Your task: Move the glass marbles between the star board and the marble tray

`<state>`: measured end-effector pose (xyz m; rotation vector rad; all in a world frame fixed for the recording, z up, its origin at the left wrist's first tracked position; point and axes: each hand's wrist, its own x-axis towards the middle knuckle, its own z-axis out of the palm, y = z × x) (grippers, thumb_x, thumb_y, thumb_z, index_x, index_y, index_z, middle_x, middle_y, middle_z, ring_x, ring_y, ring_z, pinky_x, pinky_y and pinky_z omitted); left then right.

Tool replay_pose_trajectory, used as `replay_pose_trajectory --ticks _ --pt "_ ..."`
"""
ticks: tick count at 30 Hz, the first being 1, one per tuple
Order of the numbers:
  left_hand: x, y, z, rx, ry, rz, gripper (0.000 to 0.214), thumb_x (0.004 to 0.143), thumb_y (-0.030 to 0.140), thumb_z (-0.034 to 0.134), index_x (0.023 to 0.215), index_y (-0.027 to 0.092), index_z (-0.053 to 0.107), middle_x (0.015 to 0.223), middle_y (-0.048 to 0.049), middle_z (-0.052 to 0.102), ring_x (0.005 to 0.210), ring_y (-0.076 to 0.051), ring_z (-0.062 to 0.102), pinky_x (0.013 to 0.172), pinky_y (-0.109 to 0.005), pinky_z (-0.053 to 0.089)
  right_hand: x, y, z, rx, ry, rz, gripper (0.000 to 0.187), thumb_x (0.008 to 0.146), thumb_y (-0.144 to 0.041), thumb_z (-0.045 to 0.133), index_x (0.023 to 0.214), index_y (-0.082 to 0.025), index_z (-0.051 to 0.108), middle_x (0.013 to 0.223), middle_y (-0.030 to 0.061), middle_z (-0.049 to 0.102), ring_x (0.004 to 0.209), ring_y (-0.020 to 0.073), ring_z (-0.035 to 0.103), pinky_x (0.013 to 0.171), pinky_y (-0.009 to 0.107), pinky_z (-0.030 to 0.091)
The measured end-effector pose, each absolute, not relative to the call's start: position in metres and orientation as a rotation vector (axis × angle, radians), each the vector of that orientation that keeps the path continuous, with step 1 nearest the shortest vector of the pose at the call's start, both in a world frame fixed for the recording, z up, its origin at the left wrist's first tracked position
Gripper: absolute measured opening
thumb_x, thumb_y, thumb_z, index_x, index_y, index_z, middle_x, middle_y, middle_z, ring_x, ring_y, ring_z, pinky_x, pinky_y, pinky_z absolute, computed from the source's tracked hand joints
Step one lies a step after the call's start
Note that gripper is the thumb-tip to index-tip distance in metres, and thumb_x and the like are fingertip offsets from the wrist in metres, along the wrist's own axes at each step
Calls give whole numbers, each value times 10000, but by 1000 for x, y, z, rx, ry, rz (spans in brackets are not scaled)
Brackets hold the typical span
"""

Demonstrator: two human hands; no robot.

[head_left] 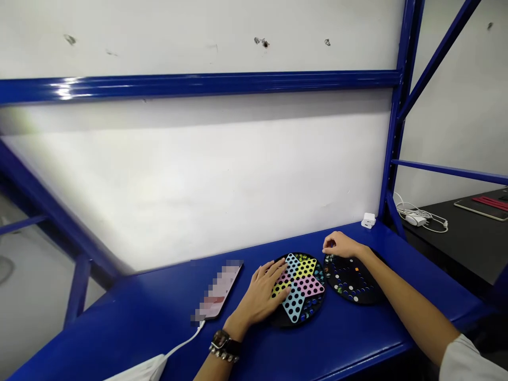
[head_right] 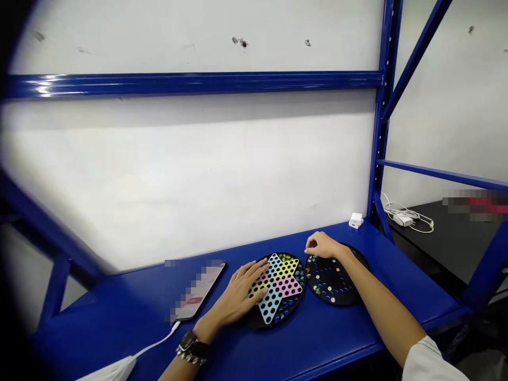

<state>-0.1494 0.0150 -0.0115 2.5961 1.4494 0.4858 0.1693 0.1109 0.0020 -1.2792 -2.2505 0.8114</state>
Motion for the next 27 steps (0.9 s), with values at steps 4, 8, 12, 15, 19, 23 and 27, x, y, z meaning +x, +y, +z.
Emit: replay_pose_trajectory --ticks 4,8,12,15,19,23,27 --pt "-151 21 -19 2543 1548 387 647 942 584 427 1488 240 401 1564 -91 362 1403 -351 350 1150 -588 288 172 111 2 -1296 -2242 791 231 801 -362 608 775 -162 721 772 46 713 700 165 612 638 259 437" --pt "-152 19 -20 2498 1579 400 648 948 602 401 1473 224 424 1553 -101 376 1405 -339 348 1159 -574 279 180 114 0 -1331 -2225 764 266 815 -383 589 784 -159 731 802 59 716 728 175 618 649 264 441" --pt "-155 17 -21 2480 1566 447 606 956 572 410 1453 228 450 1526 -99 417 1393 -323 374 1153 -545 314 183 118 -5 -1344 -2266 764 191 769 -307 620 782 -160 743 802 57 714 738 179 622 656 263 455" --pt "-156 17 -20 2486 1558 514 545 947 552 442 1399 254 511 1476 -89 481 1353 -307 433 1125 -525 368 181 120 -11 -1355 -2319 756 162 712 -253 670 818 -162 749 836 58 714 759 182 629 662 258 465" --pt "-155 15 -16 2455 1544 542 496 954 528 435 1340 241 556 1427 -96 522 1316 -300 471 1099 -515 402 176 123 -20 -1374 -2393 673 185 719 -255 678 864 -170 755 848 61 696 752 178 620 651 258 458" --pt "-154 13 -13 2444 1515 574 454 959 499 441 1307 243 579 1398 -90 544 1293 -306 487 1087 -513 415 172 122 -22 -1406 -2420 596 155 734 -252 676 850 -177 747 852 61 684 748 177 612 629 254 439" --pt "-154 13 -13 2445 1519 578 440 951 499 455 1287 252 594 1383 -91 557 1282 -309 497 1074 -517 428 171 119 -16 -1385 -2368 609 124 747 -235 649 816 -170 729 814 60 683 738 178 608 630 256 448"
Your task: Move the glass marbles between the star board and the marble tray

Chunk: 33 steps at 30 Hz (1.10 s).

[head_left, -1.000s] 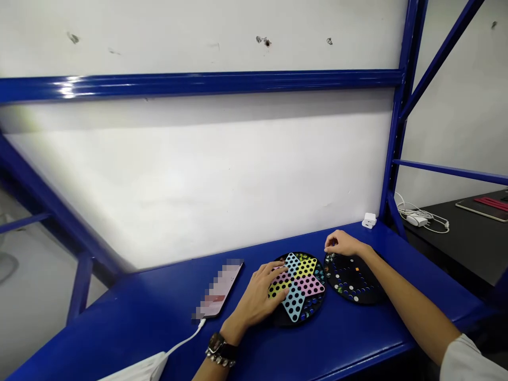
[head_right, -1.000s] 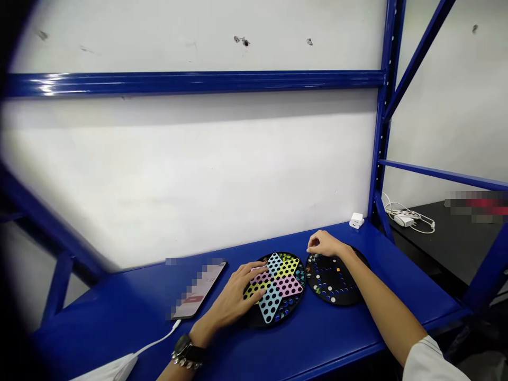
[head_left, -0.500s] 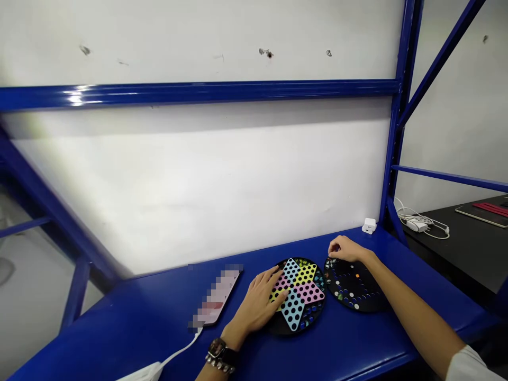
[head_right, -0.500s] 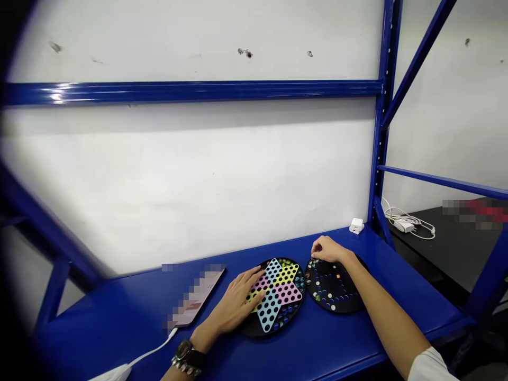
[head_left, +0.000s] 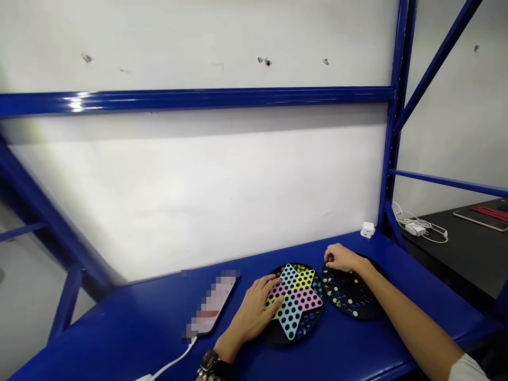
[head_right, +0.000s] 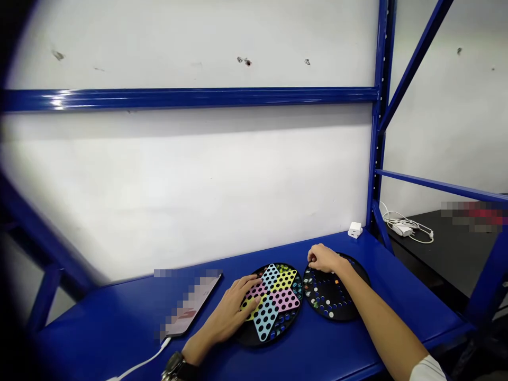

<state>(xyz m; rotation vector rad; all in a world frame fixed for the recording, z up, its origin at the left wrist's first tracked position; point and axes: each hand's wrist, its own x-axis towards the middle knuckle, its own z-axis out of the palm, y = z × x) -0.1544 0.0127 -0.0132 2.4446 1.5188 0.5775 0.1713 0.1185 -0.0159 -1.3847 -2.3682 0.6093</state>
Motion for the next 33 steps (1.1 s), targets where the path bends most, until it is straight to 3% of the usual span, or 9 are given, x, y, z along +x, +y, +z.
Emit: replay_pose_trajectory --ticks 4,10,19,25,33 --pt "-154 13 -13 2442 1525 570 439 947 507 457 1283 260 594 1391 -93 550 1285 -304 497 1077 -524 425 171 113 -4 -1316 -2264 694 139 714 -268 672 788 -158 716 828 58 692 715 162 598 622 244 451" --pt "-156 14 -16 2463 1531 593 431 950 503 456 1282 269 599 1382 -81 557 1279 -284 507 1068 -492 443 164 104 3 -1270 -2372 1065 146 606 -256 737 702 -154 696 637 -14 636 577 108 544 510 199 391" --pt "-156 14 -14 2449 1532 565 428 949 490 455 1278 254 595 1381 -86 554 1271 -283 505 1076 -493 429 161 104 -5 -1283 -2385 1405 279 550 -341 811 713 -146 695 615 -8 664 539 123 603 515 211 484" --pt "-155 12 -12 2453 1519 572 417 949 460 463 1278 240 596 1381 -87 557 1274 -291 506 1077 -482 431 174 99 11 -1239 -2400 1519 332 529 -384 838 723 -155 696 620 -20 664 553 119 605 487 187 456" --pt "-157 14 -16 2470 1531 604 406 934 464 491 1266 263 609 1365 -78 571 1247 -272 529 1051 -459 456 168 79 30 -1510 -2694 1595 400 407 -386 894 707 -172 737 630 -13 670 518 106 570 473 189 429"
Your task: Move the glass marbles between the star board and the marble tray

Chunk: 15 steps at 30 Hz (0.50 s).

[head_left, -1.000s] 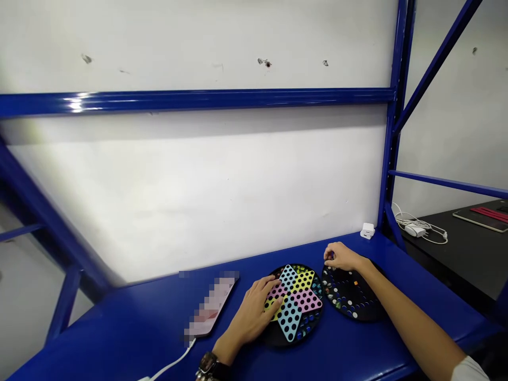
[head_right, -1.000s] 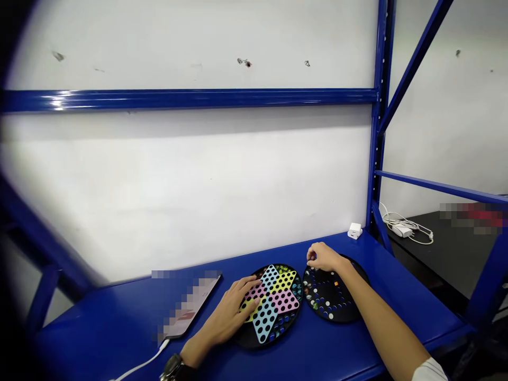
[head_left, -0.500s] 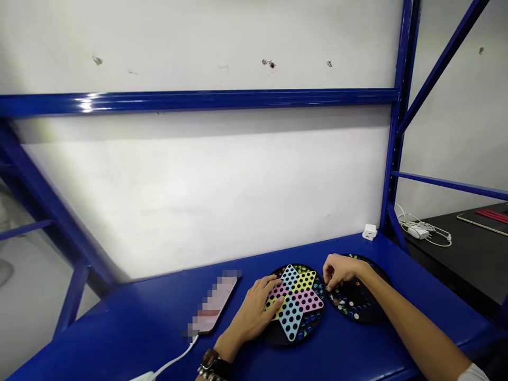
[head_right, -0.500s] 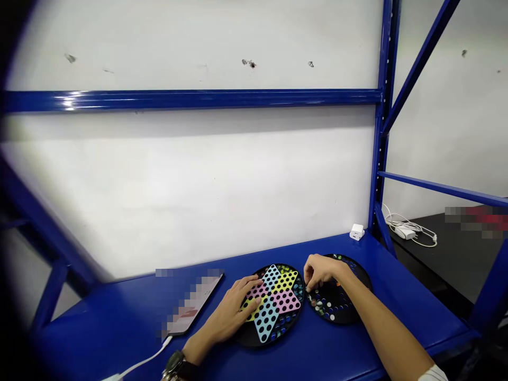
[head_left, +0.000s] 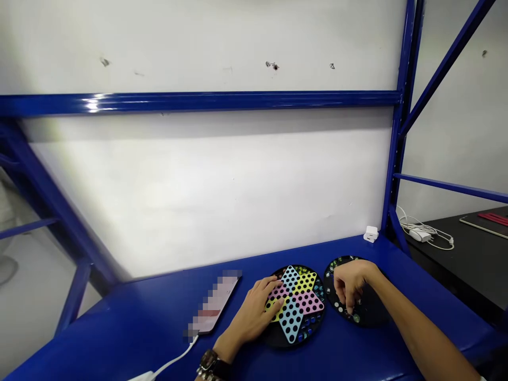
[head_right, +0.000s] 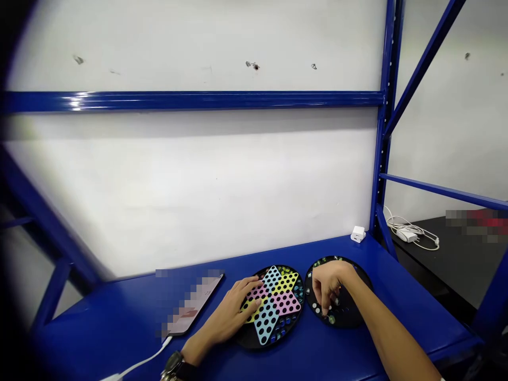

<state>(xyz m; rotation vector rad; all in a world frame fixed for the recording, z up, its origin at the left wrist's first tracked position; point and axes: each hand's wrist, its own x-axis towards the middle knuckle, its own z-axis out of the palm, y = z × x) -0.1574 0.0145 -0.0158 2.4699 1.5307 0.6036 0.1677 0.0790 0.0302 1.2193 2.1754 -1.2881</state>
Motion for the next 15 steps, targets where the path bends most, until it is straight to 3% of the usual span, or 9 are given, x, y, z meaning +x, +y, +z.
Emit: replay_pose_trajectory --ticks 15 --pt "-160 14 -17 2487 1531 642 381 934 466 506 1252 286 615 1361 -62 575 1242 -257 546 1053 -438 467 151 58 37 1294 2127 -1175 351 378 -355 900 570 -161 679 529 -16 611 493 120 571 484 209 453"
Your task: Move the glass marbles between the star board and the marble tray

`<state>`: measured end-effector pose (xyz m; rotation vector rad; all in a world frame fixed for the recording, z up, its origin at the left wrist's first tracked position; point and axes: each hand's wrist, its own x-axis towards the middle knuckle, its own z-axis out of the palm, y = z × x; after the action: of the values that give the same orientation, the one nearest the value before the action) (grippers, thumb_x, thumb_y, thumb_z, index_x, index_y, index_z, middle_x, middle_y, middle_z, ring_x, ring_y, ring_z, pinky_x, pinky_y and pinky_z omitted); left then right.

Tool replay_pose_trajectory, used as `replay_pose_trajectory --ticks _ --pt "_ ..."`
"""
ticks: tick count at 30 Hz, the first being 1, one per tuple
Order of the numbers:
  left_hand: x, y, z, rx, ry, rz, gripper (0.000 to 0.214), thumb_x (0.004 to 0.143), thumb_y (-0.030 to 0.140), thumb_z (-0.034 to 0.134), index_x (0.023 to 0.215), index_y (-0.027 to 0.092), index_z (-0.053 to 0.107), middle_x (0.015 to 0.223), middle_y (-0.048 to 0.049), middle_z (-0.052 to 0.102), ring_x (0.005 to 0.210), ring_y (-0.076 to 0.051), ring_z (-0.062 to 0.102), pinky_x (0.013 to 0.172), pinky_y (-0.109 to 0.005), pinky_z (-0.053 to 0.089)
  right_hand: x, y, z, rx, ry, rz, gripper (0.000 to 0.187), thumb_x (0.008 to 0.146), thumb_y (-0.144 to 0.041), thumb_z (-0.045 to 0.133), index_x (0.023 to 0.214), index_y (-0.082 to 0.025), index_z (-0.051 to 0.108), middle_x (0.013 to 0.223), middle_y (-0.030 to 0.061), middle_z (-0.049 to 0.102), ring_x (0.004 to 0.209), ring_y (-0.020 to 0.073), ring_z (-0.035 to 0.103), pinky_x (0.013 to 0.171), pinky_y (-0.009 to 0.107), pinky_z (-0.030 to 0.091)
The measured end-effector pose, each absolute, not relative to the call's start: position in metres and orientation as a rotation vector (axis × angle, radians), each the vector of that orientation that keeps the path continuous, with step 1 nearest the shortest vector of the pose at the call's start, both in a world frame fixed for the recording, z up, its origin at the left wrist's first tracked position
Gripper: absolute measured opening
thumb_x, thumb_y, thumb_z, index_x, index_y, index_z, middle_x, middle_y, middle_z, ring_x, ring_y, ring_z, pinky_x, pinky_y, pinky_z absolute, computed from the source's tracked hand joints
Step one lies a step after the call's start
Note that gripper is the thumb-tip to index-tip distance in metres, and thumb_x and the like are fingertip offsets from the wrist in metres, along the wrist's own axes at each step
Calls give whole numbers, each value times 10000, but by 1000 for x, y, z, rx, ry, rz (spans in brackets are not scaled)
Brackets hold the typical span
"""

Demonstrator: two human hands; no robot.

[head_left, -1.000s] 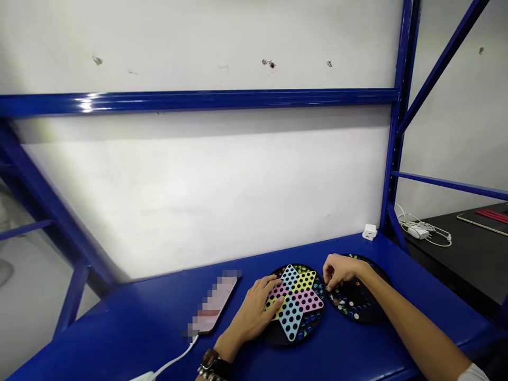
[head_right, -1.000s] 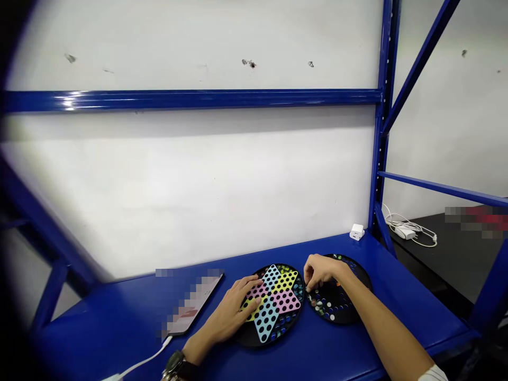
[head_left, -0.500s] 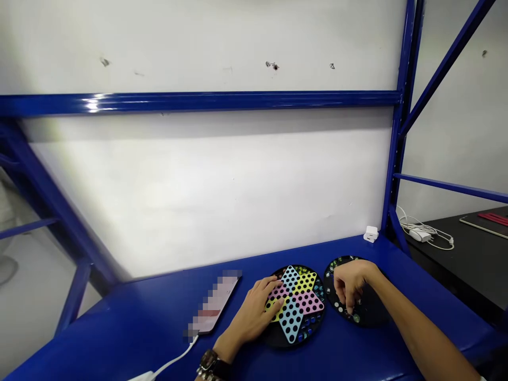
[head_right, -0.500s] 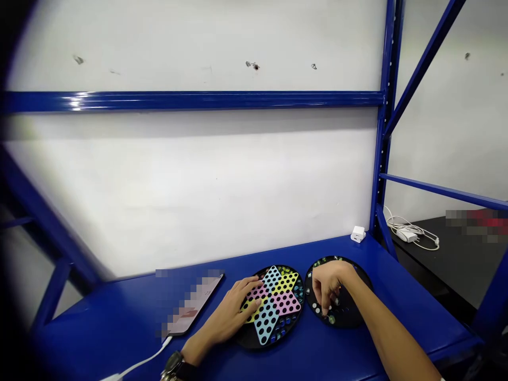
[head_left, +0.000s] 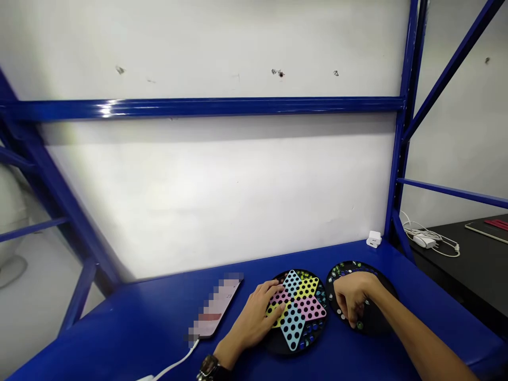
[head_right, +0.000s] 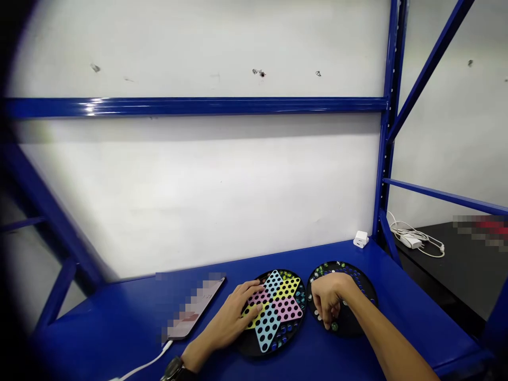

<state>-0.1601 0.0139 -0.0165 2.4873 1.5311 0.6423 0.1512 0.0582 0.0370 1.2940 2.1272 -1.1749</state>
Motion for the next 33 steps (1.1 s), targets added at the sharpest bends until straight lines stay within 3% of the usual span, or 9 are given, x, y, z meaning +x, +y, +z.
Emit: replay_pose_trajectory --ticks 7,11,19,29,33 --pt "-157 13 -6 2478 1628 856 314 938 415 492 1184 267 621 1281 -71 586 1171 -260 567 1005 -439 483 143 92 36 1176 2749 -1548 375 636 -455 790 837 -139 764 687 22 690 582 121 585 547 214 446" --pt "-158 13 -2 2455 1671 917 293 955 424 452 1118 252 625 1216 -80 603 1132 -259 573 976 -441 488 84 114 29 1232 3068 -1285 295 746 -415 719 856 -147 775 833 55 726 695 142 601 571 220 427" --pt "-155 8 1 2453 1685 938 282 926 413 490 1104 258 645 1192 -72 628 1093 -264 601 953 -438 511 -4 122 1 1346 3054 -600 171 834 -295 646 911 -204 768 966 55 723 855 200 646 681 259 458" --pt "-158 10 -4 2448 1616 878 296 936 390 494 1173 272 627 1239 -72 606 1119 -261 586 963 -425 500 9 110 -8 1334 3140 -462 244 905 -296 519 952 -186 732 1022 91 628 867 197 592 671 273 432" --pt "-159 10 -4 2436 1599 885 310 940 395 488 1193 277 622 1225 -78 613 1117 -269 581 970 -436 494 6 104 -14 1283 3179 -356 283 903 -244 461 917 -170 733 992 111 635 953 242 578 752 323 450"
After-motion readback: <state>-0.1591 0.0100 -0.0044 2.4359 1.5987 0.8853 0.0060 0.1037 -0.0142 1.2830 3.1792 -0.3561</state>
